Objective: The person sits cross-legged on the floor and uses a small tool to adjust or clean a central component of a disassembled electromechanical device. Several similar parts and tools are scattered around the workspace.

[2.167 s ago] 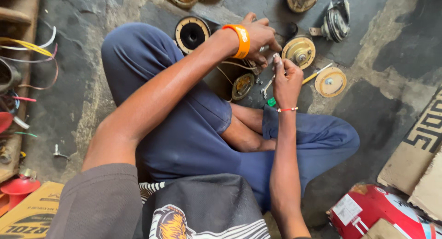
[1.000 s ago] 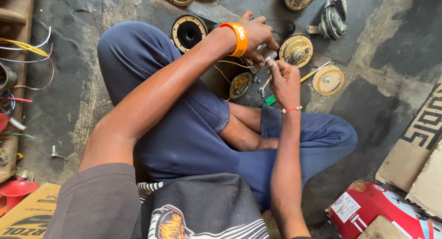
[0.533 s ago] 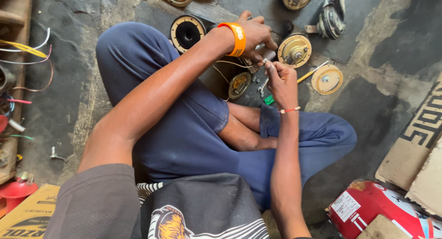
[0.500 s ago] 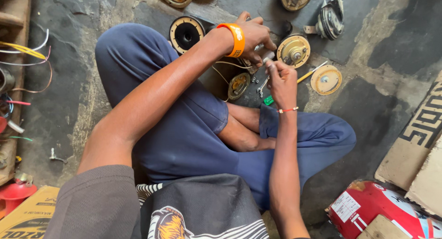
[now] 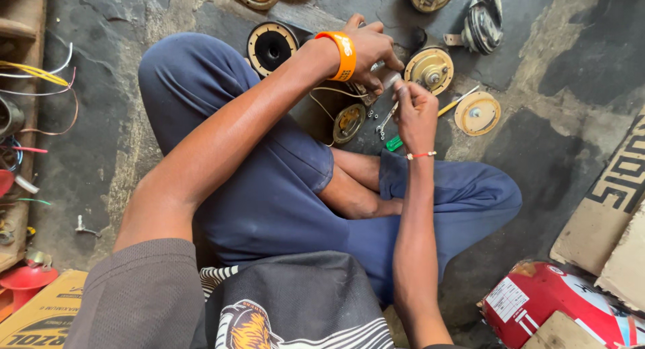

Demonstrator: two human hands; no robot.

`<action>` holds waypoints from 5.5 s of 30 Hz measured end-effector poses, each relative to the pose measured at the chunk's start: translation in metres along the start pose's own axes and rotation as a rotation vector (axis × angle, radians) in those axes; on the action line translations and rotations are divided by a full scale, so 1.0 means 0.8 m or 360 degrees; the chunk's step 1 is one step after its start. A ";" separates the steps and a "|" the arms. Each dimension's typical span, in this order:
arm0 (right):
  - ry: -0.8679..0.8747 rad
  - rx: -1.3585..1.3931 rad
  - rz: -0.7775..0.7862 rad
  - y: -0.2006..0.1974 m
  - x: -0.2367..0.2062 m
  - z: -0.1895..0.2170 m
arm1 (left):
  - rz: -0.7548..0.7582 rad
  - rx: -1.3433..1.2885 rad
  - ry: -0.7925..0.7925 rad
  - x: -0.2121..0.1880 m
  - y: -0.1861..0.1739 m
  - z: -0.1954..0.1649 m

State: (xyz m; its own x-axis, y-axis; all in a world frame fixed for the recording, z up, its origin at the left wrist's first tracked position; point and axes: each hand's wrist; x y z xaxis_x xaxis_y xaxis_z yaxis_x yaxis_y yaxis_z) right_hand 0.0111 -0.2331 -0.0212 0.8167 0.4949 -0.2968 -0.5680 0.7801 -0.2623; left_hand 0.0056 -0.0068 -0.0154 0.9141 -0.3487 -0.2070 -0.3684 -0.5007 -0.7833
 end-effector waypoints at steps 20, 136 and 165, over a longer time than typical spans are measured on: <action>0.0005 0.0070 0.0127 -0.005 0.002 -0.008 | 0.0013 -0.0053 0.0011 0.000 -0.002 -0.001; -0.0234 -0.0306 0.0020 0.010 -0.003 -0.002 | 0.0074 -0.0019 0.0020 -0.003 -0.003 0.001; -0.0027 0.0133 -0.0138 -0.002 -0.011 0.004 | 0.0114 -0.0039 0.0040 -0.008 -0.004 0.000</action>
State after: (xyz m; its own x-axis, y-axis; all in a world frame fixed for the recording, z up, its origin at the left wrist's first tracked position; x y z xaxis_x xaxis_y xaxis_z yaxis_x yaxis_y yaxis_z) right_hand 0.0049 -0.2373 -0.0154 0.8643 0.4301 -0.2609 -0.4855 0.8491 -0.2083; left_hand 0.0013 -0.0030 -0.0116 0.8807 -0.4041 -0.2470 -0.4371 -0.4928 -0.7524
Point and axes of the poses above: each hand's wrist, its own x-axis towards the middle knuckle, its own y-axis out of the palm, z = x × y, and after that the axes turned 2 degrees about -x, right-handed
